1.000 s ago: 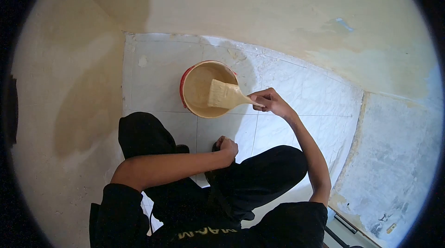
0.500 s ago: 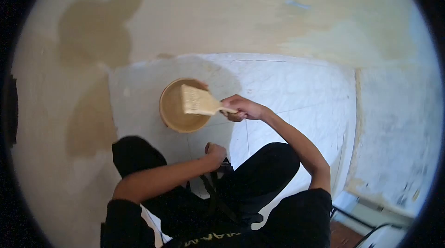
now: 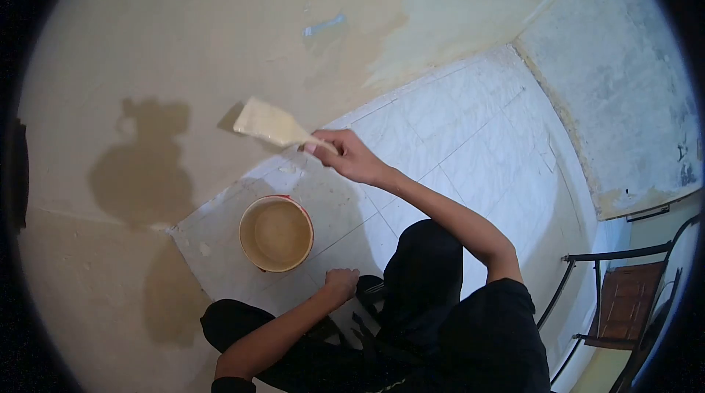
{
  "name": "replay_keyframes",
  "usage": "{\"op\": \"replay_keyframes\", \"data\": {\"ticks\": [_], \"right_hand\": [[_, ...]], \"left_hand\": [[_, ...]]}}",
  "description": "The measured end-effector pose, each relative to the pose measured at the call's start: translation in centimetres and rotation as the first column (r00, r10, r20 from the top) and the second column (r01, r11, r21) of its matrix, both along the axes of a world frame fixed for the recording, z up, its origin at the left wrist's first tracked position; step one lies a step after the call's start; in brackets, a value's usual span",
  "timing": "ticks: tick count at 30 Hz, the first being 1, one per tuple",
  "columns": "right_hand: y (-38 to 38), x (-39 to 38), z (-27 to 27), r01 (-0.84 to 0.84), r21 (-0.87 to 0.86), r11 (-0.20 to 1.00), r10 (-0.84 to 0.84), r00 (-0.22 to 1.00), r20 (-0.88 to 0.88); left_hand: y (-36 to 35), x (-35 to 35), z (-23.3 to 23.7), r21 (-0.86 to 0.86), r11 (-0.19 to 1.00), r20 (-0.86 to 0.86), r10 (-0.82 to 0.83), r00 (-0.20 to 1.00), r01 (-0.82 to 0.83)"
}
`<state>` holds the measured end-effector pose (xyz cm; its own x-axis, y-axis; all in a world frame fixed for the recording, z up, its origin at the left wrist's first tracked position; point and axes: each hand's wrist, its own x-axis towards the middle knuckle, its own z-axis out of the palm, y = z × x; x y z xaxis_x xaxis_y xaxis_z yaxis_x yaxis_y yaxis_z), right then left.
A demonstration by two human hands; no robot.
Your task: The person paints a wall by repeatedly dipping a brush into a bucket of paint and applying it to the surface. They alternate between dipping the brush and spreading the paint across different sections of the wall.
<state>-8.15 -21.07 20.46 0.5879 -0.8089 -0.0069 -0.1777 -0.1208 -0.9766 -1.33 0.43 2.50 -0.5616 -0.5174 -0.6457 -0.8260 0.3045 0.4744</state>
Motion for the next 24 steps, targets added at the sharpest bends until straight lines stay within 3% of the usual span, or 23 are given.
{"op": "replay_keyframes", "data": {"ticks": [2, 4, 6, 8, 9, 14, 24], "right_hand": [[-0.4, 0.4, 2.0, 0.092, -0.08, 0.993, -0.09, 0.996, 0.026], [-1.1, 1.0, 3.6, 0.304, -0.312, 0.9, -0.298, 0.952, 0.066], [-1.5, 1.5, 4.8, 0.381, -0.357, 0.853, -0.368, 0.924, 0.107], [-2.7, 2.0, 5.2, 0.589, -0.451, 0.671, -0.503, 0.808, 0.306], [-3.1, 1.9, 5.4, 0.616, -0.466, 0.635, -0.554, 0.784, 0.281], [-5.0, 0.5, 3.7, 0.692, -0.37, 0.62, -0.649, 0.717, 0.253], [-5.7, 1.7, 3.6, 0.61, -0.511, 0.606, -0.658, 0.745, 0.109]], "left_hand": [[-0.3, -0.2, 0.5, 0.016, 1.0, 0.004, -0.003, 1.0, 0.003], [-0.2, -0.2, 0.8, 0.008, 1.0, -0.002, -0.024, 1.0, 0.024], [0.2, -0.4, 0.8, -0.001, 0.999, -0.016, -0.046, 0.999, 0.046], [-0.2, -0.6, 0.6, -0.005, 0.993, -0.062, -0.116, 0.991, 0.116], [-0.2, -0.7, 0.6, -0.014, 0.993, -0.061, -0.117, 0.991, 0.117], [-0.4, 0.4, 0.2, -0.041, 0.996, -0.044, -0.077, 0.996, 0.075], [-0.9, 1.3, -0.2, -0.01, 0.999, -0.029, -0.053, 0.998, 0.053]]}}
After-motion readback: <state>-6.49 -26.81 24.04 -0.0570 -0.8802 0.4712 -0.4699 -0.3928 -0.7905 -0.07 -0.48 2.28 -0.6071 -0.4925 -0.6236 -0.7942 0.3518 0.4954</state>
